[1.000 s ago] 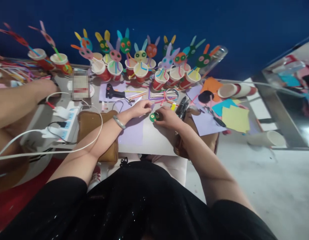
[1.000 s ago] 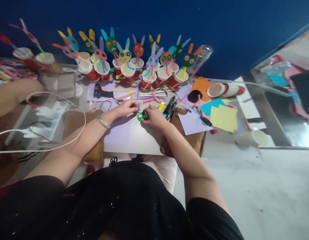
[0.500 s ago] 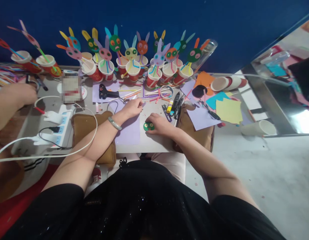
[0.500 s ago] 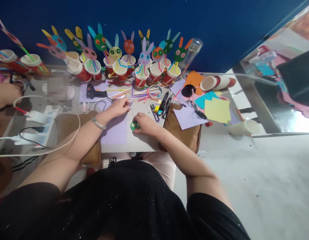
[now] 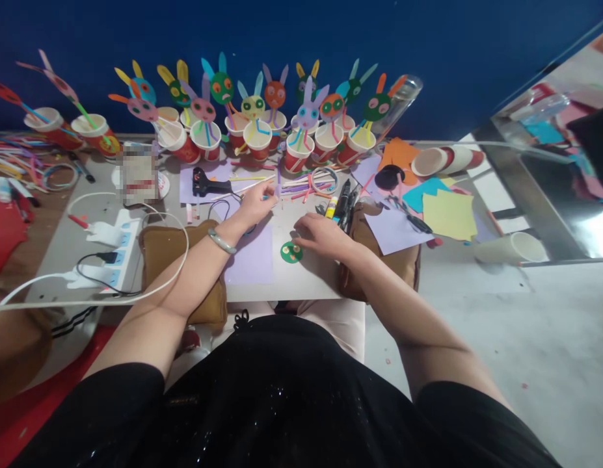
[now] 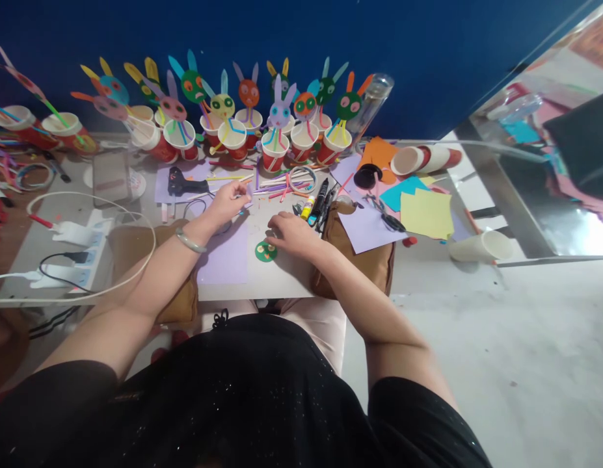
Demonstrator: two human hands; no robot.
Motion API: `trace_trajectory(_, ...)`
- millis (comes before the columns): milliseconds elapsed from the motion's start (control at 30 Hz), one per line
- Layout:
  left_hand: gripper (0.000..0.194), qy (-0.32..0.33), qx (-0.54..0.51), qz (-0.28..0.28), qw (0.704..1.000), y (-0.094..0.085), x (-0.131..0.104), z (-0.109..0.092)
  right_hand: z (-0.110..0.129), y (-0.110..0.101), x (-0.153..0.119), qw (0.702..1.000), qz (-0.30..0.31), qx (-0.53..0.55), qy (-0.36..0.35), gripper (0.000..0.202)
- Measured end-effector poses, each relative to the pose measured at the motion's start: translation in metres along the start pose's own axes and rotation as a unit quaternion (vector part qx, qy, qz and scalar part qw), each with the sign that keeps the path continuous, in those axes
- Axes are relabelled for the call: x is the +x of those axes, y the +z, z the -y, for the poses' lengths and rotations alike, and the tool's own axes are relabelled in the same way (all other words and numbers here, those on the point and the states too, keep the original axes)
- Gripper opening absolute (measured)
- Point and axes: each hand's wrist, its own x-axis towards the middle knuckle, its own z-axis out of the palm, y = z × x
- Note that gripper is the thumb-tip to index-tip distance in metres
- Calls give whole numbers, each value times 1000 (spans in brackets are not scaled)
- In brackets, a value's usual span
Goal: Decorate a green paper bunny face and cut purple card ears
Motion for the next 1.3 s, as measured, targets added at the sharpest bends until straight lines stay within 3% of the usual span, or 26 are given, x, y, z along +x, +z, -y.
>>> trace_trajectory(100,14,-46,-67,89,993,2,-3,0,-6,-3,15,996,-48,69,28,27)
trace_trajectory(200,16,-86,-112,159,977,5,-7,2,-11,-1,33,971,-96,211,59,31)
trace_trajectory(300,19,-82,-108,171,976,7,-8,6,-13,5,45,923,-109,362,71,36)
trace_trajectory(367,14,-80,-97,173,977,9,-8,8,-13,9,48,904,-122,406,60,41)
trace_trajectory(600,4,-75,-35,203,976,18,-10,11,-23,24,48,885,-181,423,65,37)
trace_trajectory(667,10,-56,-17,177,982,18,-7,14,-28,28,51,875,-204,433,75,38)
trace_trajectory(767,25,18,17,25,999,14,1,18,-35,31,54,868,-208,443,83,44)
trace_trajectory(833,29,63,37,-24,997,12,4,19,-36,32,54,868,-199,447,86,46)
trace_trajectory(900,32,98,75,13,992,11,1,20,-37,32,53,868,-194,448,85,46)
trace_trajectory(1000,43,137,188,133,963,13,-13,20,-38,32,50,869,-207,441,91,44)
trace_trajectory(1133,84,128,362,329,863,14,-34,23,-40,33,49,863,-252,424,108,42)
trace_trajectory(1200,91,142,402,351,834,11,-37,24,-40,33,50,861,-268,419,107,41)
trace_trajectory(1300,88,159,443,308,827,6,-32,26,-40,33,50,865,-266,414,100,40)
